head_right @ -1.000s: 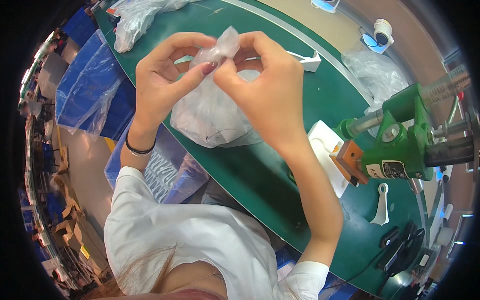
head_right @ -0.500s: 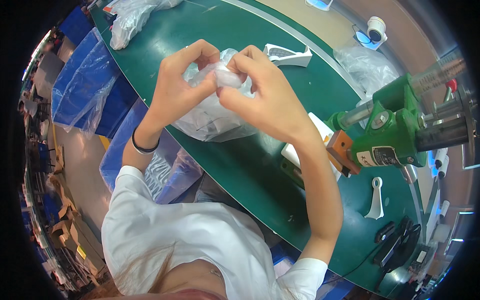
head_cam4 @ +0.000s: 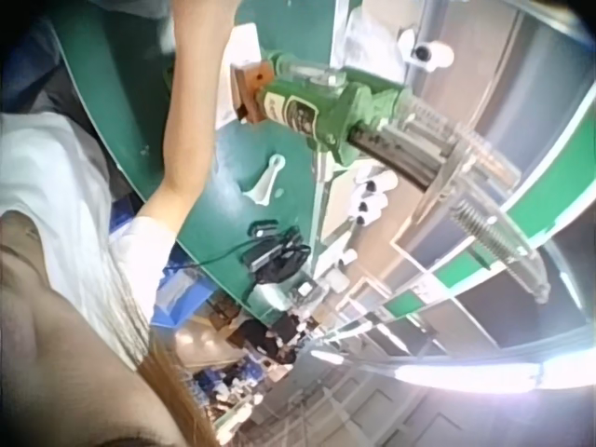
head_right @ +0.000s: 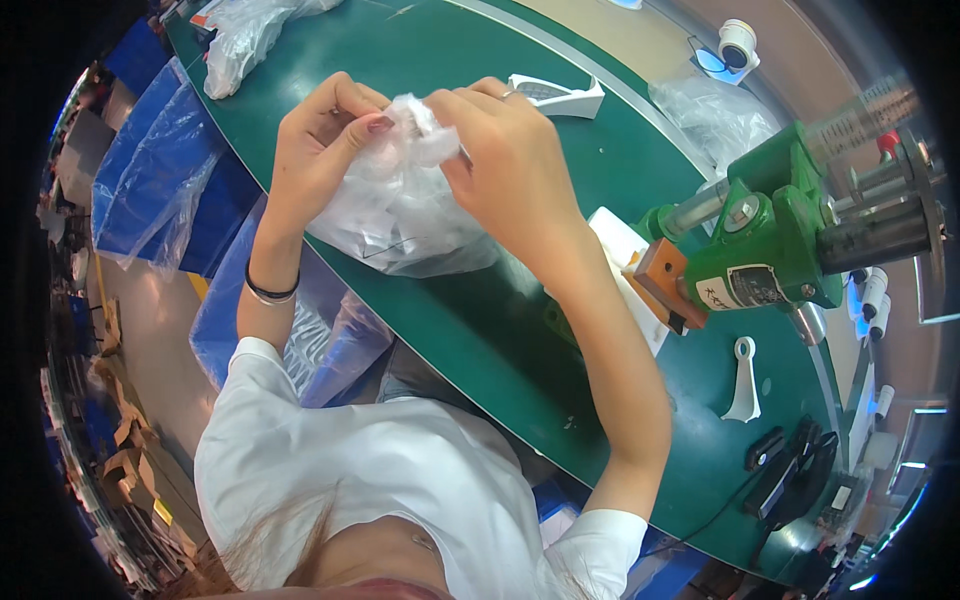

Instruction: Pressing circular components into white plastic housing units using a manual green lever press and organizing finished units into bins.

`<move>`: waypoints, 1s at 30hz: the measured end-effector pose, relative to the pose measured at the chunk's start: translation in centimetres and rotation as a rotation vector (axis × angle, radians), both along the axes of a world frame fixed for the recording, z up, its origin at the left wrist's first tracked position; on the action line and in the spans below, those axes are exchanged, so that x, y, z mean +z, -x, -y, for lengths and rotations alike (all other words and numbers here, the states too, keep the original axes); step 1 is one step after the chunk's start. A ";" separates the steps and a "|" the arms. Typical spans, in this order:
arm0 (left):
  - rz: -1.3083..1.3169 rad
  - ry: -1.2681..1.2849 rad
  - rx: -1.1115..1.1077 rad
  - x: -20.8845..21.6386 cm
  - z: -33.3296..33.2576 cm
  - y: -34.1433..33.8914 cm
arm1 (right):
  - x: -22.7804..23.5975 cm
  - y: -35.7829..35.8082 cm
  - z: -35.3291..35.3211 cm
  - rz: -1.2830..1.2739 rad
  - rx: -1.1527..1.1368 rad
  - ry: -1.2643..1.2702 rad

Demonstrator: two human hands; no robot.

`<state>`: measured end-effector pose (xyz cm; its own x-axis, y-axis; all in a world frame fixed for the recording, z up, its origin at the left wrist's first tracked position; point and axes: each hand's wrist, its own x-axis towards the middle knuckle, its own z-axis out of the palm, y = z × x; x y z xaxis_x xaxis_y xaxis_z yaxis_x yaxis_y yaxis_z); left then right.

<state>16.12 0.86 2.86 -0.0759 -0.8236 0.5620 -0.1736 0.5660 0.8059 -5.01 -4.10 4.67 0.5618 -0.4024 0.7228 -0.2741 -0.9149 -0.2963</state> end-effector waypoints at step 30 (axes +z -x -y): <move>0.383 0.428 0.498 -0.1 -3.3 0.8 | 3.9 -1.4 -2.9 -0.042 -0.101 -0.069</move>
<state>15.35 4.13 2.77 -0.0061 -0.5279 0.8493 -0.7138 0.5971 0.3660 -3.58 -1.23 8.53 0.5448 -0.5061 0.6686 -0.3771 -0.8600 -0.3437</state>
